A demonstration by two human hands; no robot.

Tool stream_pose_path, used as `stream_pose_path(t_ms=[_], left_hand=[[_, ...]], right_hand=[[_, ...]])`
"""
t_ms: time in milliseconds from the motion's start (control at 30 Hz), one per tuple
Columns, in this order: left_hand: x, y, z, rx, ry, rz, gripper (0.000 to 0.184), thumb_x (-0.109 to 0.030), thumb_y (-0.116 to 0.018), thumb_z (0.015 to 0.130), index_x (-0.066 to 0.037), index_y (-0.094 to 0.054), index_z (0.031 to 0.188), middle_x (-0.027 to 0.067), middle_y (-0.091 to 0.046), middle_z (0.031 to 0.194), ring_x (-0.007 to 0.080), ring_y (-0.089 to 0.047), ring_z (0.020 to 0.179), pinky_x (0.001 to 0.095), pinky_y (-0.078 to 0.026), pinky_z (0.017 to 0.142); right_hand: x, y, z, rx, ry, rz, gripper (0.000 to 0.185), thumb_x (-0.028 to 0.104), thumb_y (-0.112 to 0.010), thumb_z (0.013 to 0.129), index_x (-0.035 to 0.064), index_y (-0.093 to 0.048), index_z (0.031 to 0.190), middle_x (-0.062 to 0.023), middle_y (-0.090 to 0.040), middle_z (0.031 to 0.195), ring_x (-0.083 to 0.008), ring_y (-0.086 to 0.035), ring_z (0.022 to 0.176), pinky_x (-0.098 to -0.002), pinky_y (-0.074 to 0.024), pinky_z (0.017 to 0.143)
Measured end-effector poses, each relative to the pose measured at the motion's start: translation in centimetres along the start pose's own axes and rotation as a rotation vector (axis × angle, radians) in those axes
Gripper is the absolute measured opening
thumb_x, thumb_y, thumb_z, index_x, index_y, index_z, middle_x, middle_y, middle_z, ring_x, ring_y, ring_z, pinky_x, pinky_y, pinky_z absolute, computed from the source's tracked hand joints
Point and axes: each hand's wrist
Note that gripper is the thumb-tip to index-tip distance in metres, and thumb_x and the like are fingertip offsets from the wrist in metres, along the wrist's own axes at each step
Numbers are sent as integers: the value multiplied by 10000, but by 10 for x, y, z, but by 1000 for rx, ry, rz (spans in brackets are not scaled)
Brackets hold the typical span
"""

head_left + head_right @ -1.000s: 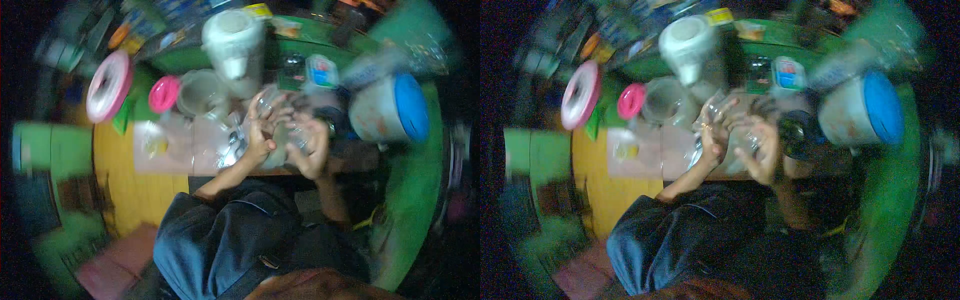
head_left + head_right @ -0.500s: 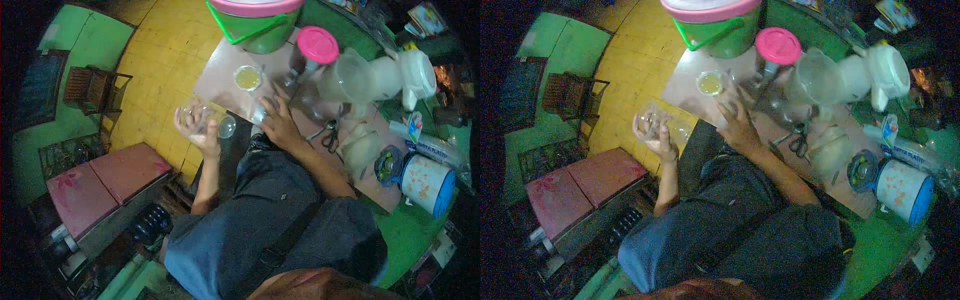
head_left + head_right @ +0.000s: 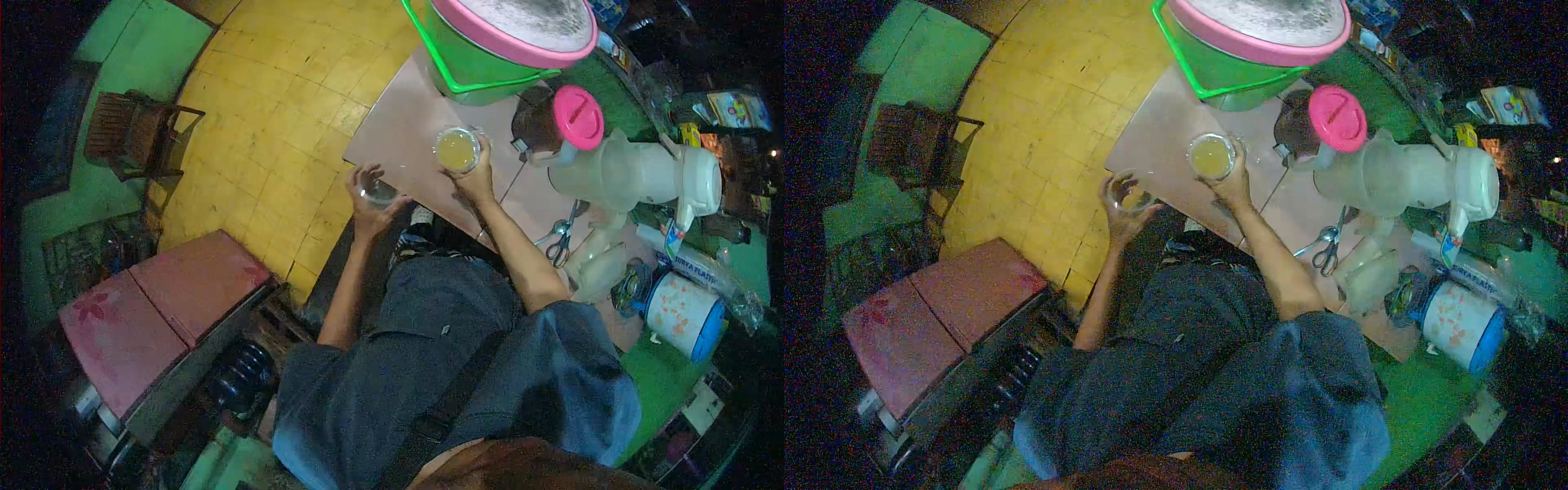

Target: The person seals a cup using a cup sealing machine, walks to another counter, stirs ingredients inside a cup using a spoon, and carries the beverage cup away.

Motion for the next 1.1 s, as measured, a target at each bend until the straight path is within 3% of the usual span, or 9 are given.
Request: stream_pose_path(t_ms=[133,167,233,433,533,667,800,967,1100], left_hand=[[51,-15,20,172,-88,226,882,-252,-863,640,-47,-324,1307,159,-521,1180,297,-541,1057,405,-456,885],[49,-16,26,176,-84,232,882,-252,-863,640,-47,-324,1307,159,-521,1180,297,-541,1057,405,-456,885],[49,-24,41,246,31,170,811,-250,-849,637,-36,-388,1268,161,-528,1173,323,-542,1046,406,-435,905],[48,-45,62,446,-272,323,840,-287,-823,625,-43,-379,1296,145,-534,1182,358,-525,1080,459,-410,905],[42,-62,62,502,-177,385,868,-357,-808,631,-45,-369,1312,153,-516,1219,359,-496,1134,488,-384,924],[48,-84,57,429,-300,367,889,-380,-806,625,-48,-366,1323,176,-488,1257,369,-465,1170,501,-365,940],[52,-101,50,402,-317,299,916,-379,-810,611,-32,-362,1331,200,-470,1278,390,-443,1190,496,-352,971],[33,-114,47,398,-268,234,831,-310,-812,600,-30,-399,1265,207,-490,1231,400,-474,1138,493,-363,964],[23,-121,47,371,-299,228,819,-301,-809,590,-23,-414,1251,207,-493,1228,392,-477,1143,483,-368,963]], right_hand=[[-10,-7,5,-62,-81,27,953,203,-881,571,58,-311,1320,-189,-585,1169,-319,-591,1077,-398,-479,903],[-21,-9,8,-76,62,-15,905,192,-858,591,58,-322,1307,-190,-596,1148,-324,-602,1053,-405,-485,888],[-28,-2,11,-60,75,-69,893,201,-858,593,57,-329,1297,-195,-595,1146,-332,-601,1052,-409,-485,884],[-2,27,19,51,122,-150,880,222,-859,588,33,-339,1273,-220,-586,1138,-380,-592,1043,-435,-481,876],[7,43,22,131,194,-319,882,207,-852,583,10,-334,1269,-238,-578,1120,-401,-580,1033,-444,-473,879],[24,63,24,207,410,-481,859,180,-830,590,-20,-334,1262,-266,-568,1083,-426,-562,1015,-451,-466,866],[41,76,22,322,289,-618,833,161,-819,616,-25,-333,1266,-257,-560,1094,-430,-557,1016,-447,-461,859],[52,81,15,276,521,-953,744,189,-760,645,-5,-403,1269,-164,-540,1162,-335,-546,1054,-439,-442,883],[60,83,10,271,525,-1170,595,212,-656,734,25,-450,1260,-119,-525,1195,-284,-536,1045,-452,-430,903]])
Point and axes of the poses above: each hand's wrist, its own z-axis towards the middle knuckle, its own y-axis out of the back of the hand, x = y × z
